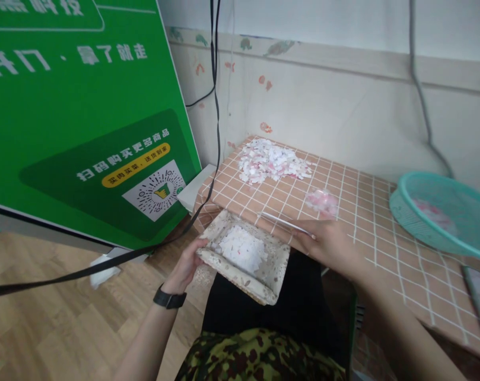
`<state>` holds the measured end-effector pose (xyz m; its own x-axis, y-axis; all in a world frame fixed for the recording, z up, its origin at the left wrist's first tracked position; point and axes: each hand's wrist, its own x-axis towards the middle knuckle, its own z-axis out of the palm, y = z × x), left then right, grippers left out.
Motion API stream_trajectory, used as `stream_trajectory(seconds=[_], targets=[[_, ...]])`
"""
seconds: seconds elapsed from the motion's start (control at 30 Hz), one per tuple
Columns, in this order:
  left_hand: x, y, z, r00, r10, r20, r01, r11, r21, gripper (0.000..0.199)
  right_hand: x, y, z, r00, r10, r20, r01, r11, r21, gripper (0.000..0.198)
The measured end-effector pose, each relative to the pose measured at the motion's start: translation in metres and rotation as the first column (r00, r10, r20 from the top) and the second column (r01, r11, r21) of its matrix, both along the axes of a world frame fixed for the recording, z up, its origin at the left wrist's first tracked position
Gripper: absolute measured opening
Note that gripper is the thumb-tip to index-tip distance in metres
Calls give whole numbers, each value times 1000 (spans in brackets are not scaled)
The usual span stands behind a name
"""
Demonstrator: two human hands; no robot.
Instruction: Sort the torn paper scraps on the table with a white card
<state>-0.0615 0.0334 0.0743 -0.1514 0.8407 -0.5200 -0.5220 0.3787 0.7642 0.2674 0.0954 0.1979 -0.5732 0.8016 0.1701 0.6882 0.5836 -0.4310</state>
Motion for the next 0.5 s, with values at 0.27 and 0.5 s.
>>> stream_trajectory(seconds=[0.27,0.5], targets=[[-1,0,1,999,-44,6,44,998,42,21,-10,-11,3,999,-35,26,37,997,-64,31],[-2,0,0,998,-60,4,60,997,57,21,-38,-9,-8,989,-147,-4,147,984,104,33]])
